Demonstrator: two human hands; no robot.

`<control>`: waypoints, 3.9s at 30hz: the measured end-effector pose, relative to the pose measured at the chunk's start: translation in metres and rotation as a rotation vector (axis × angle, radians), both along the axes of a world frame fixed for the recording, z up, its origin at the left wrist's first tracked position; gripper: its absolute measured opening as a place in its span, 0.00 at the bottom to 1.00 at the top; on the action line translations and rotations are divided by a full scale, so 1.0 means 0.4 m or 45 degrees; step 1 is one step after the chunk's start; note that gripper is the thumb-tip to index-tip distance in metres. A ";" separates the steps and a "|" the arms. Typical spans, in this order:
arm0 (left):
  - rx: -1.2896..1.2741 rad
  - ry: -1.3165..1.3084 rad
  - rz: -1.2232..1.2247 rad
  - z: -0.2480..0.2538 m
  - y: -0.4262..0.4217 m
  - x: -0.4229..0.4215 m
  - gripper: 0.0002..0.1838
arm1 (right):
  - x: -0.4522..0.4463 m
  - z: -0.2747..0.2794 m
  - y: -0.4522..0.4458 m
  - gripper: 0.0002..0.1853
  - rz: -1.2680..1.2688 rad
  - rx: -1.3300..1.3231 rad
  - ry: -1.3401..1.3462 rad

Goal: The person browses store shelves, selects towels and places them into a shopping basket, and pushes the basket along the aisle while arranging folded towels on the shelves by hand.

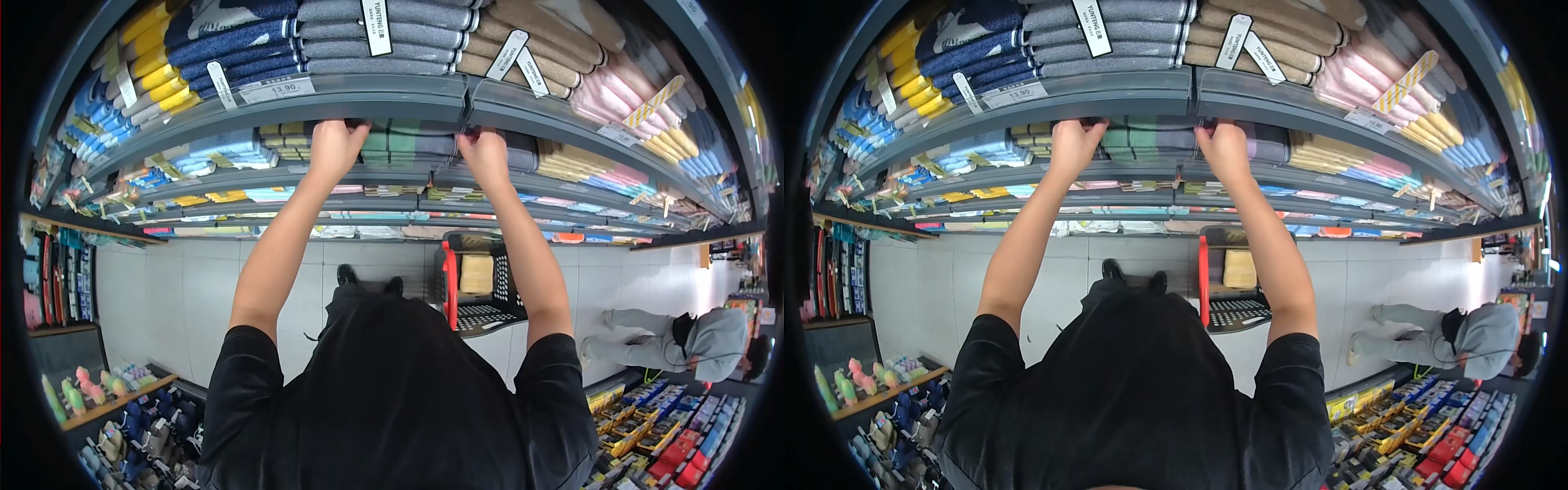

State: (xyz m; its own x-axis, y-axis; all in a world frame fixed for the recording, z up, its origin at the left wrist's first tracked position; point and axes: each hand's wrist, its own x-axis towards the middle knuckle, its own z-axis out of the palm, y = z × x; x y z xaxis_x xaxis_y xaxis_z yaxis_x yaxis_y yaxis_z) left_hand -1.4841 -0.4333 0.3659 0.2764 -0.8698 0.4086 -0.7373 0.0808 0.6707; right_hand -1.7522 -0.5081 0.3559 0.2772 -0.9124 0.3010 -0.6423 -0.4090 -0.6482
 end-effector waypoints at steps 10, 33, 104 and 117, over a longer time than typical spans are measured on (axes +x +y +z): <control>0.076 -0.005 -0.052 -0.082 0.047 0.033 0.20 | -0.024 -0.011 0.027 0.27 0.148 0.039 -0.029; 0.323 1.070 -0.338 0.016 -0.087 0.049 0.05 | 0.017 0.010 -0.242 0.17 -0.013 0.817 -1.192; -0.133 -0.546 0.055 -0.075 0.049 0.008 0.39 | -0.004 -0.063 -0.003 0.31 0.089 -0.381 0.346; -0.392 0.197 0.385 -0.196 0.148 0.198 0.31 | 0.005 0.011 0.122 0.29 0.155 -0.617 0.162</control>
